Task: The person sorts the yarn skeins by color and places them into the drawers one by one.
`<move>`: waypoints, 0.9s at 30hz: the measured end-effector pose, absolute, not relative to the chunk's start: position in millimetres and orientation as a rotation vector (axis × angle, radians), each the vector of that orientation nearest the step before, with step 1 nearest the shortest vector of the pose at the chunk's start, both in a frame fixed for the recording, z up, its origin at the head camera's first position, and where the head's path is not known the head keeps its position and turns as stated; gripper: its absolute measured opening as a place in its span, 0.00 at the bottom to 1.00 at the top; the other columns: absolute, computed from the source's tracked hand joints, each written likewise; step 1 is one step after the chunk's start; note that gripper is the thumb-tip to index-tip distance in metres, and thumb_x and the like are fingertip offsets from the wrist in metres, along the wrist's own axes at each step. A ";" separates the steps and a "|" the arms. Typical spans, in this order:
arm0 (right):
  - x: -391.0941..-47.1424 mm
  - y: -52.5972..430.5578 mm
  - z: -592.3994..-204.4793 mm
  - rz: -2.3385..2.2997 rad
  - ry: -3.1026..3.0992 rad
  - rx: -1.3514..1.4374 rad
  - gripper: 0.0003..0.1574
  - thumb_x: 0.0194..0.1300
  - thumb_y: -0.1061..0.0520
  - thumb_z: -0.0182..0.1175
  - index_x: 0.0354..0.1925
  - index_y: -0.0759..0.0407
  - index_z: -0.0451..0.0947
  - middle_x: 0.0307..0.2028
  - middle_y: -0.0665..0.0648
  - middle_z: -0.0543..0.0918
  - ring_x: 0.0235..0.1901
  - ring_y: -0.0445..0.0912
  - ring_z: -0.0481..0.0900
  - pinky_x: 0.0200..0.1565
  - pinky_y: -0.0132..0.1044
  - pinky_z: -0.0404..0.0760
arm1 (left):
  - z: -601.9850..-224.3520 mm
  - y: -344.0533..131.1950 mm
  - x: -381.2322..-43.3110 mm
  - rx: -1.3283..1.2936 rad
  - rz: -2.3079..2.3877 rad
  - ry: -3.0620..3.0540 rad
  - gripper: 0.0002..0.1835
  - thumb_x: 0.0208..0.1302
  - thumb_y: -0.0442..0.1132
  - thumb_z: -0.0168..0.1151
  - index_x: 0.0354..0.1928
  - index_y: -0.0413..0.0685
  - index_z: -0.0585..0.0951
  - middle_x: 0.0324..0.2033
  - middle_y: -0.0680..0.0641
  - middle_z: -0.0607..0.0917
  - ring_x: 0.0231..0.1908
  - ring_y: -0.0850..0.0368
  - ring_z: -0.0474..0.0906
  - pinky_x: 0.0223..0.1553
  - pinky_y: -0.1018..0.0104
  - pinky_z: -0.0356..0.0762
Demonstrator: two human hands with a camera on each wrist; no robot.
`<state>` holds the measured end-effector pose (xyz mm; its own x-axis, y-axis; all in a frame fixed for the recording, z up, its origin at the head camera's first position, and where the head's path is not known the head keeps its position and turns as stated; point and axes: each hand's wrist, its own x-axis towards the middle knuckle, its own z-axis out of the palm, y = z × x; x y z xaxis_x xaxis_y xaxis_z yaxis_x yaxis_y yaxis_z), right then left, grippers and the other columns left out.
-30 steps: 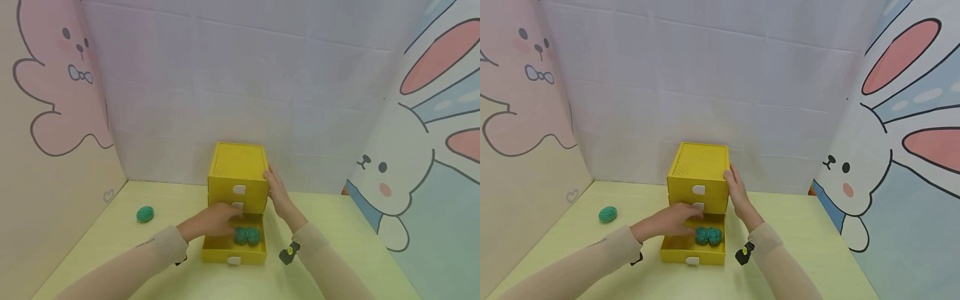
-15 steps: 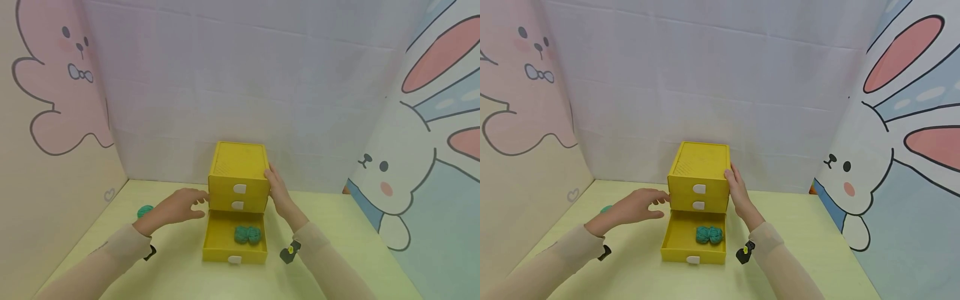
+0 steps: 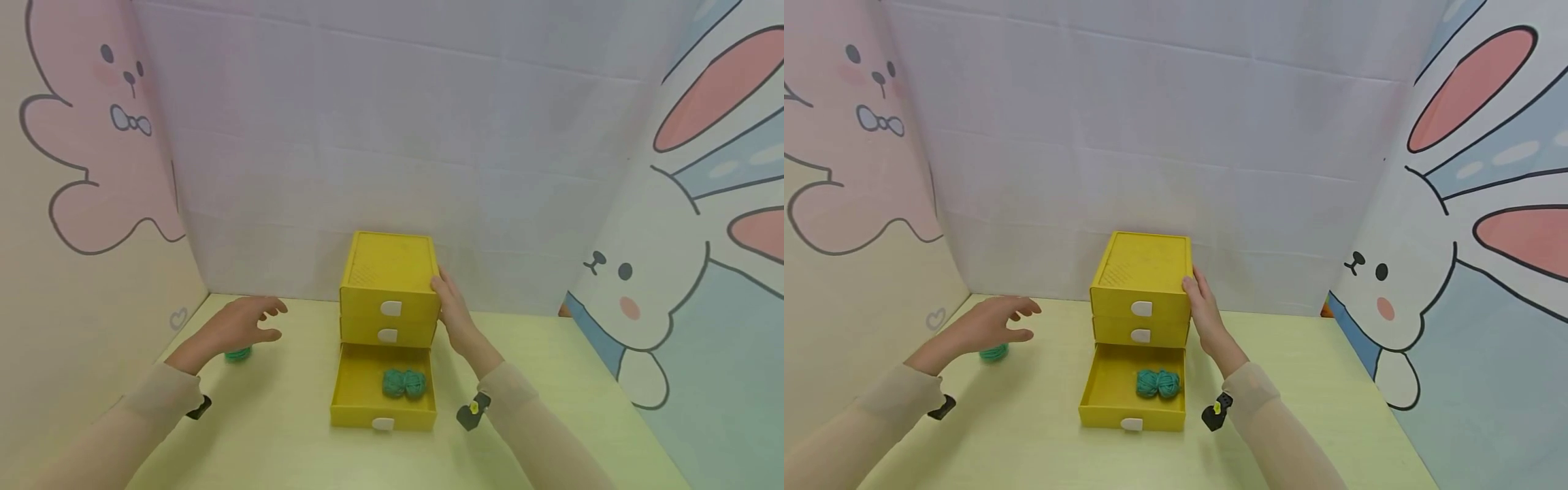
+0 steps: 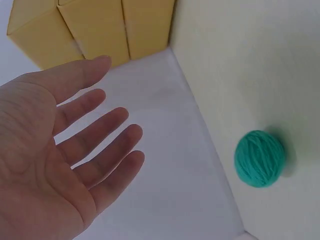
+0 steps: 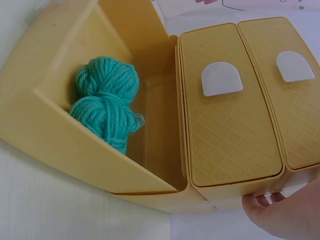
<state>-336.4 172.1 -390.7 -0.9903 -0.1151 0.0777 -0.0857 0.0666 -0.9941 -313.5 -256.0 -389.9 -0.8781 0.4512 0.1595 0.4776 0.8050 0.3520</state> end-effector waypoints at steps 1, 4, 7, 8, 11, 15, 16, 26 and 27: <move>-336.3 172.1 -390.6 -2.120 2.279 -0.213 0.45 0.84 0.35 0.44 0.88 0.42 0.42 0.86 0.53 0.43 0.84 0.57 0.44 0.79 0.67 0.51 | -392.3 -260.4 -314.6 -0.744 -0.591 -2.923 0.22 0.65 0.43 0.77 0.59 0.47 0.84 0.55 0.44 0.87 0.50 0.44 0.86 0.49 0.44 0.85; -335.9 172.0 -390.3 -2.125 2.278 -0.201 0.45 0.84 0.35 0.44 0.87 0.42 0.42 0.86 0.52 0.44 0.84 0.57 0.44 0.79 0.67 0.52 | -401.1 -273.2 -317.5 -0.723 -0.581 -2.937 0.23 0.64 0.43 0.78 0.59 0.46 0.83 0.54 0.42 0.87 0.51 0.41 0.85 0.49 0.42 0.84; -335.9 171.8 -390.5 -2.125 2.277 -0.198 0.45 0.84 0.35 0.44 0.87 0.42 0.42 0.86 0.52 0.44 0.84 0.57 0.45 0.79 0.67 0.52 | -410.6 -285.9 -319.7 -0.706 -0.583 -2.956 0.24 0.63 0.43 0.78 0.59 0.44 0.83 0.52 0.40 0.87 0.52 0.38 0.84 0.49 0.40 0.83; -336.0 171.7 -390.8 -2.125 2.275 -0.199 0.45 0.84 0.34 0.44 0.87 0.41 0.42 0.86 0.52 0.44 0.84 0.57 0.45 0.79 0.67 0.52 | -413.8 -289.9 -320.2 -0.697 -0.581 -2.966 0.24 0.64 0.43 0.78 0.59 0.44 0.83 0.52 0.39 0.87 0.52 0.38 0.83 0.49 0.40 0.83; -336.7 171.7 -391.3 -2.121 2.273 -0.213 0.45 0.84 0.34 0.44 0.87 0.42 0.42 0.86 0.53 0.44 0.84 0.57 0.45 0.79 0.68 0.51 | -422.9 -301.0 -322.1 -0.662 -0.589 -3.003 0.25 0.64 0.44 0.78 0.59 0.43 0.83 0.53 0.37 0.86 0.53 0.35 0.82 0.49 0.39 0.83; -336.9 171.6 -390.9 -2.113 2.276 -0.227 0.45 0.84 0.34 0.44 0.88 0.42 0.41 0.86 0.53 0.43 0.84 0.58 0.44 0.79 0.69 0.50 | -431.4 -311.7 -324.2 -0.623 -0.609 -3.058 0.26 0.64 0.43 0.77 0.61 0.41 0.82 0.54 0.32 0.84 0.54 0.30 0.81 0.49 0.37 0.82; -336.6 171.6 -390.6 -2.111 2.278 -0.228 0.45 0.84 0.34 0.44 0.88 0.42 0.41 0.86 0.53 0.43 0.84 0.58 0.44 0.78 0.70 0.50 | -433.4 -313.8 -324.6 -0.613 -0.612 -3.073 0.27 0.64 0.43 0.77 0.61 0.40 0.81 0.54 0.31 0.84 0.53 0.30 0.81 0.49 0.36 0.82; -335.3 172.6 -389.5 -2.114 2.275 -0.223 0.45 0.84 0.34 0.43 0.88 0.42 0.41 0.86 0.53 0.43 0.84 0.58 0.44 0.78 0.70 0.50 | -456.3 -330.8 -329.9 -0.502 -0.647 -3.147 0.28 0.61 0.44 0.78 0.59 0.39 0.81 0.53 0.30 0.84 0.49 0.34 0.82 0.47 0.39 0.83; -335.3 172.5 -389.4 -2.116 2.275 -0.227 0.45 0.84 0.35 0.43 0.88 0.42 0.42 0.86 0.53 0.44 0.84 0.58 0.44 0.78 0.70 0.50 | -458.0 -331.7 -330.1 -0.492 -0.655 -3.147 0.28 0.61 0.44 0.79 0.59 0.40 0.82 0.53 0.31 0.84 0.48 0.36 0.82 0.46 0.40 0.83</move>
